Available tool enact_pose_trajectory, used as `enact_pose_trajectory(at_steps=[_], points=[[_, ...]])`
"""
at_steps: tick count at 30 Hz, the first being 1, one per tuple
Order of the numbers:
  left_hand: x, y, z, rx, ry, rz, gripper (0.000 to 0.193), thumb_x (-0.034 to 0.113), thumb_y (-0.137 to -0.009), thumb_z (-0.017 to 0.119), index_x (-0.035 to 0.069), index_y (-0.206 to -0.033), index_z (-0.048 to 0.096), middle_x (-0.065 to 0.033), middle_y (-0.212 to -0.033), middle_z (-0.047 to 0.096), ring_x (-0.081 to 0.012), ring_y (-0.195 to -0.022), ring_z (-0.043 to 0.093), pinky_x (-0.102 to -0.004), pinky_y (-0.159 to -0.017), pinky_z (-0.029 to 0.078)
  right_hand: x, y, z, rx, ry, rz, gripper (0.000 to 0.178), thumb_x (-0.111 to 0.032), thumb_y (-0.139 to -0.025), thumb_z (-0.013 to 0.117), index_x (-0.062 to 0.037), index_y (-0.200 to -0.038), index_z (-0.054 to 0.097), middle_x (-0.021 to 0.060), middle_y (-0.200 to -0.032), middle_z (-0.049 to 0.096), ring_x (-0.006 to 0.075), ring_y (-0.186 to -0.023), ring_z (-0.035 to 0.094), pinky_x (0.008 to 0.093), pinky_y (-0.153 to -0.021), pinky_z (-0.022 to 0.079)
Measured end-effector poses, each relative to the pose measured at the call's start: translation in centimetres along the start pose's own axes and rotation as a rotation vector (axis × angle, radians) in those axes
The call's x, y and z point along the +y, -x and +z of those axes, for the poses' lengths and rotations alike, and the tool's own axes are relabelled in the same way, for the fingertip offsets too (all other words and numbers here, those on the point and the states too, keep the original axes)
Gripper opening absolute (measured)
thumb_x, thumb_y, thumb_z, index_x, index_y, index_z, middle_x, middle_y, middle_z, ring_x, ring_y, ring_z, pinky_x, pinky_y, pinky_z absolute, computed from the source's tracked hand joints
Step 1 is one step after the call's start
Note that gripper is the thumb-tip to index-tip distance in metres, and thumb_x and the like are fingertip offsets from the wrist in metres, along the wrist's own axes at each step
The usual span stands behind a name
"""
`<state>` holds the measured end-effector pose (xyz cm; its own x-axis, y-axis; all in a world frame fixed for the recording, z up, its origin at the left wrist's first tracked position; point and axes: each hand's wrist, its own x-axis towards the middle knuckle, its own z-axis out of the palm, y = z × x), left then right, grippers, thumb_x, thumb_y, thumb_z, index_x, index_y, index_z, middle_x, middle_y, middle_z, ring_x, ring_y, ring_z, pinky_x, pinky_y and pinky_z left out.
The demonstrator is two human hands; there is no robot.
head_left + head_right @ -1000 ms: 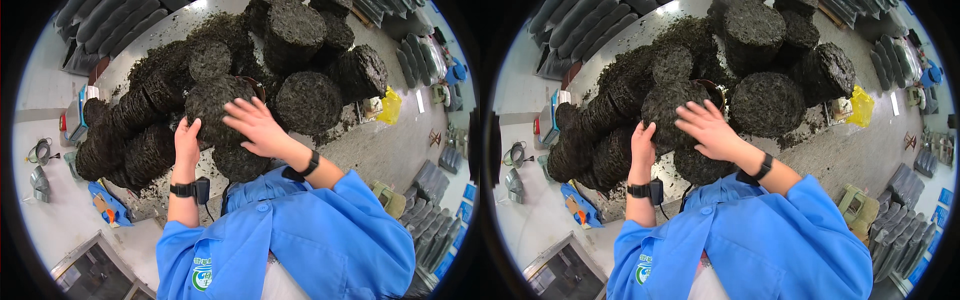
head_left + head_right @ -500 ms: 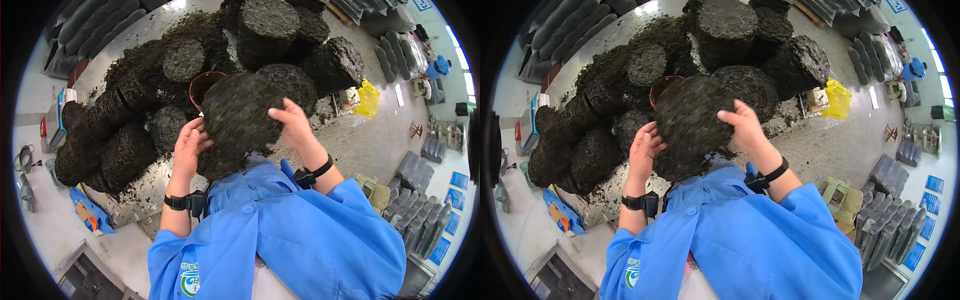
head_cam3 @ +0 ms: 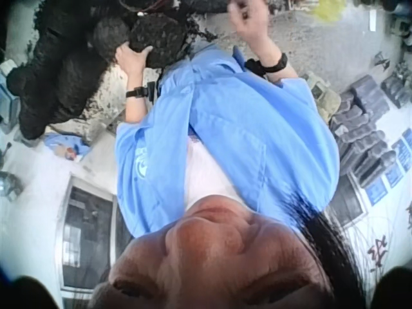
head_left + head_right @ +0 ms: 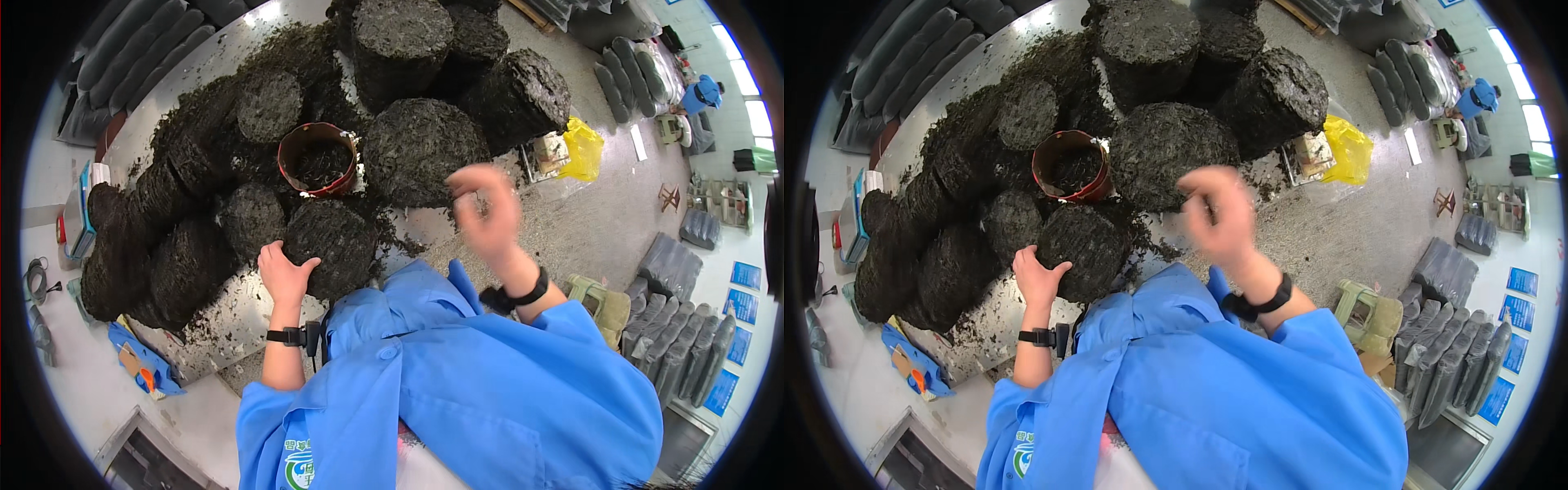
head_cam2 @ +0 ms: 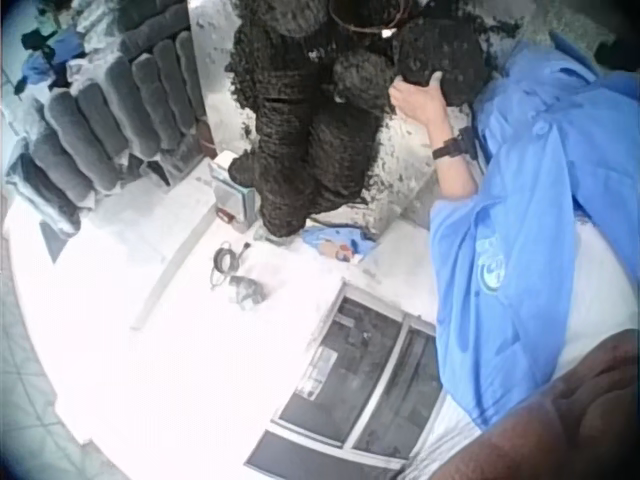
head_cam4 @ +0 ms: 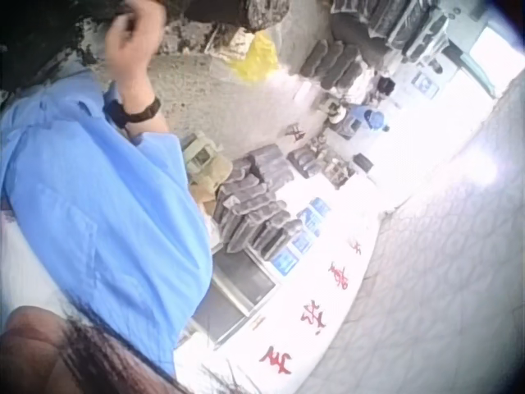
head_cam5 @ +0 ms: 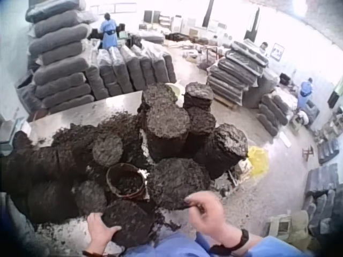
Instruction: Inspecting and organizing compressed tea cakes on a table.
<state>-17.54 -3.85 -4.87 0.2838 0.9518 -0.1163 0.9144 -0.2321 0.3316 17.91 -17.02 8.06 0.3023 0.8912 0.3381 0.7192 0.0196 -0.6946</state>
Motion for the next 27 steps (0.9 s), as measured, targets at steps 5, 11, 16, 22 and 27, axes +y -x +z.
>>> enact_pose_trajectory(at_steps=[5,11,16,22,27], points=[[-2.4,-0.9,-0.3,-0.058,0.360,-0.184,0.063,0.029,-0.072,0.091,-0.004,-0.115,0.060,-0.0154,-0.098,0.066,-0.0297,-0.089,0.062,-0.0384,-0.085,0.051,-0.5,4.5,11.3,-0.743,-0.024,0.295,0.062,-0.038,-0.088,0.071,0.0070,-0.127,0.053,0.0280,-0.118,0.065,0.0415,-0.111,0.064,0.0450,-0.093,0.053],[-5.5,0.5,-3.8,-0.105,1.108,-0.427,0.028,0.018,-0.095,0.073,0.001,-0.112,0.059,0.0032,-0.089,0.059,-0.0054,-0.079,0.050,-0.0235,-0.072,0.042,1.0,4.0,14.8,-0.866,-0.343,0.567,0.088,-0.044,-0.084,0.077,0.0128,-0.141,0.042,0.0265,-0.114,0.067,0.0356,-0.104,0.068,0.0418,-0.089,0.055],[-3.4,1.8,-5.6,-0.115,1.439,-0.316,0.018,0.016,-0.103,0.060,0.004,-0.116,0.057,0.0056,-0.091,0.059,-0.0016,-0.079,0.048,-0.0211,-0.071,0.040,-1.6,1.8,16.0,-0.520,-1.001,1.093,0.070,-0.017,-0.090,0.074,0.0072,-0.146,0.040,0.0172,-0.126,0.065,0.0289,-0.113,0.066,0.0434,-0.096,0.054],[-0.4,0.9,-7.9,-0.119,1.514,-0.383,0.019,0.017,-0.103,0.060,0.007,-0.119,0.057,0.0068,-0.088,0.057,-0.0017,-0.072,0.047,-0.0204,-0.064,0.040,-3.0,0.0,14.6,-0.590,-1.548,1.103,0.045,0.001,-0.093,0.063,0.0016,-0.136,0.052,0.0139,-0.131,0.062,0.0282,-0.120,0.062,0.0466,-0.104,0.051],[2.6,0.2,-9.6,0.543,0.479,0.110,0.033,0.009,-0.086,0.077,0.005,-0.115,0.061,-0.0027,-0.094,0.064,-0.0207,-0.093,0.061,-0.0339,-0.084,0.048,-4.3,-1.7,13.8,-0.562,-1.504,1.035,0.044,-0.001,-0.093,0.065,-0.0004,-0.136,0.054,0.0127,-0.130,0.063,0.0287,-0.119,0.063,0.0473,-0.104,0.052]])
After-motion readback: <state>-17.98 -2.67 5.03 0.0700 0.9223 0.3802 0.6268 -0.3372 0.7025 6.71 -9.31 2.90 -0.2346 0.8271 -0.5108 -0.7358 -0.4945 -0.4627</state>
